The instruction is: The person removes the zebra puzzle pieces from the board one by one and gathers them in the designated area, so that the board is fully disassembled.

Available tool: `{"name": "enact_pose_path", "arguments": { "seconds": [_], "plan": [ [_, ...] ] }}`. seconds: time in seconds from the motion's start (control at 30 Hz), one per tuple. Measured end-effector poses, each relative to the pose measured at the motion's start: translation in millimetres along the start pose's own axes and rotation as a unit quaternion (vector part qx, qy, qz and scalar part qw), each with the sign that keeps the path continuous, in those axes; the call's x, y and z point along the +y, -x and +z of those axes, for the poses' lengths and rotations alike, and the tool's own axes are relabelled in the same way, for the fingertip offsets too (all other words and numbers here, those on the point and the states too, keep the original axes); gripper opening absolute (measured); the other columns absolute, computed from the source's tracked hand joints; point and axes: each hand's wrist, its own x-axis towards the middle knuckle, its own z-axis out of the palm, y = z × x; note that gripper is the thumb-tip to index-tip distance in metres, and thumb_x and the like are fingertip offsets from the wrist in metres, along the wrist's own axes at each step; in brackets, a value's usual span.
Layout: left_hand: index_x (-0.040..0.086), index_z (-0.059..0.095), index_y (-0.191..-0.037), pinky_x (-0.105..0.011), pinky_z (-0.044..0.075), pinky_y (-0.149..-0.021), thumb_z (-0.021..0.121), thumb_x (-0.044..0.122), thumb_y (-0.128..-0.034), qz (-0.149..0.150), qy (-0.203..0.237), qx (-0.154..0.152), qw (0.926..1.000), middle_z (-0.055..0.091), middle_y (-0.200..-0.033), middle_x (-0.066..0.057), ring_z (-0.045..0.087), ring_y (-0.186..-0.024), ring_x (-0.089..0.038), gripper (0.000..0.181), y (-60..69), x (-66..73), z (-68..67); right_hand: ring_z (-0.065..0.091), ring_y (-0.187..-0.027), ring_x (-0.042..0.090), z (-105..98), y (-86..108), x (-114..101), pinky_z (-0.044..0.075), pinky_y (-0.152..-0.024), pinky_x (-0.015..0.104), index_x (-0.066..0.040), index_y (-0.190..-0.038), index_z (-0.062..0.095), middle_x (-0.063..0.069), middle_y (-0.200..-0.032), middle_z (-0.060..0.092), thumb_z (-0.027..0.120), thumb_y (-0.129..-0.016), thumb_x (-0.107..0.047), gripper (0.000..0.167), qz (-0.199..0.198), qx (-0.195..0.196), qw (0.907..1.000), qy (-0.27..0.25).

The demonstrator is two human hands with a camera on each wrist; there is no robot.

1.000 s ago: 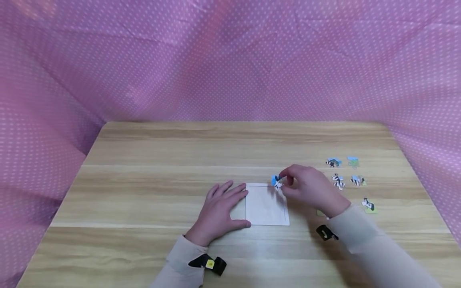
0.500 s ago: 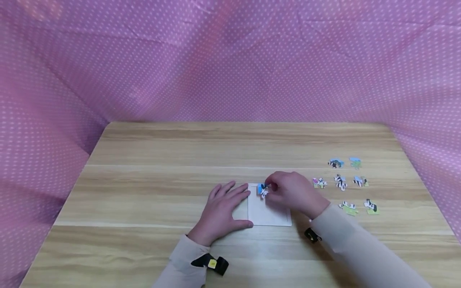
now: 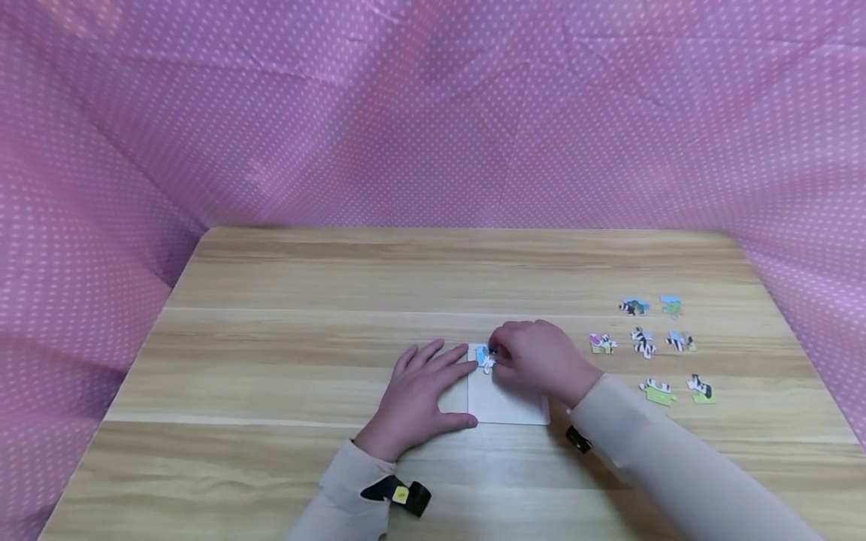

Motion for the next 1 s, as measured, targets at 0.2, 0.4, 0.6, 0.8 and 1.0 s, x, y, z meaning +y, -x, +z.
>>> {"name": "enact_pose_path", "arguments": {
  "seconds": [0.2, 0.4, 0.6, 0.8, 1.0],
  "plan": [
    [0.032, 0.057, -0.143, -0.055, 0.013, -0.120, 0.073, 0.063, -0.0797, 0.004, -0.014, -0.007, 0.9999, 0.038, -0.159, 0.008, 0.026, -0.150, -0.026, 0.073, -0.3, 1.2, -3.6, 0.055, -0.066, 0.008, 0, -1.5, -4, 0.054, -0.076, 0.038, -0.013, -0.099, 0.074, -0.008, -0.084, 0.067, 0.076, -0.084, -0.022, 0.018, -0.009, 0.008, 0.9997, 0.019],
    [0.031, 0.058, -0.142, -0.056, 0.014, -0.120, 0.072, 0.064, -0.0808, 0.007, -0.020, -0.010, 0.9997, 0.037, -0.159, 0.008, 0.026, -0.150, -0.027, 0.071, -0.8, 1.7, -5.0, 0.055, -0.065, 0.007, -1, -1.7, -5, 0.054, -0.076, 0.038, -0.014, -0.098, 0.074, -0.007, -0.084, 0.067, 0.076, -0.084, -0.022, 0.017, -0.010, 0.013, 0.9996, 0.022],
    [0.032, 0.057, -0.143, -0.055, 0.013, -0.120, 0.072, 0.065, -0.0807, 0.000, -0.022, -0.013, 0.9997, 0.037, -0.160, 0.009, 0.025, -0.150, -0.027, 0.071, -0.5, 1.3, -2.9, 0.052, -0.064, 0.005, -1, -1.1, -5, 0.053, -0.075, 0.037, -0.014, -0.101, 0.075, -0.008, -0.084, 0.066, 0.076, -0.084, -0.023, 0.019, -0.008, 0.008, 0.9998, 0.019],
    [0.033, 0.057, -0.143, -0.056, 0.012, -0.120, 0.073, 0.064, -0.0799, -0.004, -0.021, -0.016, 0.9996, 0.037, -0.160, 0.009, 0.024, -0.150, -0.027, 0.072, -0.3, 2.0, -1.0, 0.061, -0.073, 0.010, -2, 6.8, 1, 0.053, -0.077, 0.039, -0.012, -0.108, 0.074, -0.005, -0.089, 0.070, 0.076, -0.085, -0.026, 0.027, 0.006, 0.008, 0.9999, -0.005],
    [0.033, 0.057, -0.143, -0.056, 0.012, -0.120, 0.073, 0.064, -0.0795, -0.004, -0.023, -0.015, 0.9996, 0.036, -0.160, 0.009, 0.025, -0.150, -0.027, 0.073, -0.6, 3.1, -0.6, 0.061, -0.075, 0.010, -12, 26.2, 21, 0.054, -0.074, 0.037, -0.010, -0.109, 0.074, -0.006, -0.086, 0.068, 0.076, -0.085, -0.025, 0.029, 0.041, 0.029, 0.9975, -0.050]
  ]
}}
